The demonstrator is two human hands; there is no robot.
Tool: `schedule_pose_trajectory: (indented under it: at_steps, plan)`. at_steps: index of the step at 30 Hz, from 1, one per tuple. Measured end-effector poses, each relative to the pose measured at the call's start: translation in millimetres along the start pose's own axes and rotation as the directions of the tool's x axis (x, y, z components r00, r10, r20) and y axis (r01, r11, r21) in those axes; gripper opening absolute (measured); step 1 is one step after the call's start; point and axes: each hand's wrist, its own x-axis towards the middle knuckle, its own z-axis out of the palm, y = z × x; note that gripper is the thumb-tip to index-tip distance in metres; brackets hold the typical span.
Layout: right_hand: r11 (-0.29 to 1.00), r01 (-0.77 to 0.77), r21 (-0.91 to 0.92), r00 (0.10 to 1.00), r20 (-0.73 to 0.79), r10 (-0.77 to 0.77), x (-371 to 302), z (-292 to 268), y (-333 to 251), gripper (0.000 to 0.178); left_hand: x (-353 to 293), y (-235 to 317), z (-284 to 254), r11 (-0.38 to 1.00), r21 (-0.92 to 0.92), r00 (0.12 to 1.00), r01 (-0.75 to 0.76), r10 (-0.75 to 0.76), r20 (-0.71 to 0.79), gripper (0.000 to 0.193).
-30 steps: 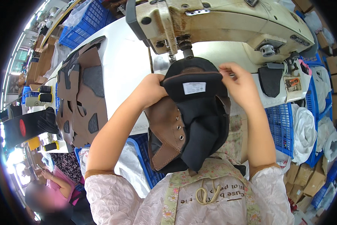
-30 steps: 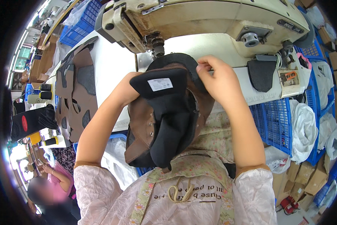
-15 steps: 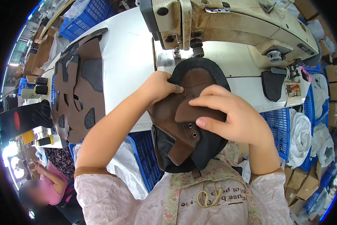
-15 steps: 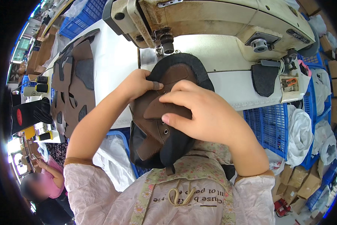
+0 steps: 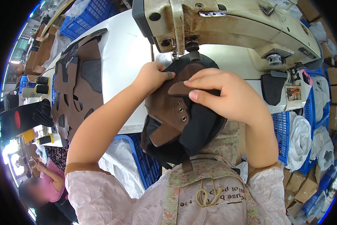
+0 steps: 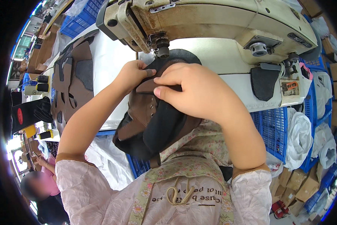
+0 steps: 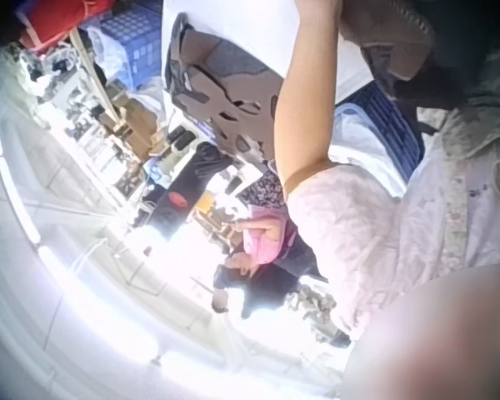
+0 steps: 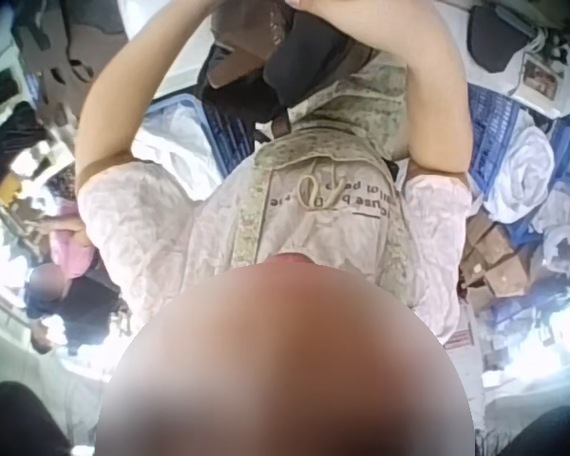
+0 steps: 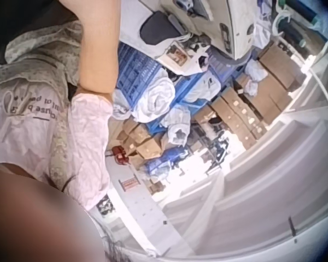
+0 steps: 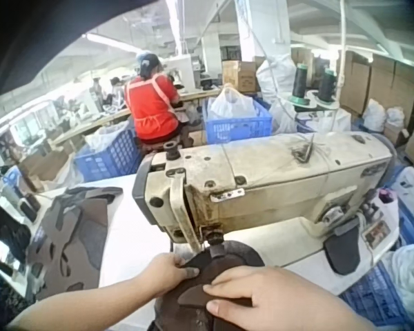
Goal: The recorder uses a sewing machine to stitch together various leather and synthetic components for shoe uppers.
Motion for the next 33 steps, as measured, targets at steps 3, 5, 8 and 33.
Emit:
schedule_pose_trajectory:
  at_steps: [3,5,8,33]
  plan:
    - [1.000,0.009,-0.027,0.996,0.091,-0.006,11,-10,4,0.028,10,2,2,0.999,0.026,0.998,-0.019,0.021,-0.064,0.036]
    - [1.000,0.010,0.014,0.997,0.076,-0.011,16,-10,4,0.029,12,5,-1,0.998,0.047,0.992,-0.035,0.041,-0.119,0.035]
    - [0.998,0.057,-0.035,0.998,0.000,-0.057,20,-8,-3,0.030,17,13,-9,0.996,0.082,0.988,-0.038,0.050,-0.147,0.035]
    - [0.833,0.030,-0.552,0.977,0.193,0.093,22,13,-36,0.034,27,14,-3,0.976,0.171,0.959,-0.134,0.171,-0.225,0.031]
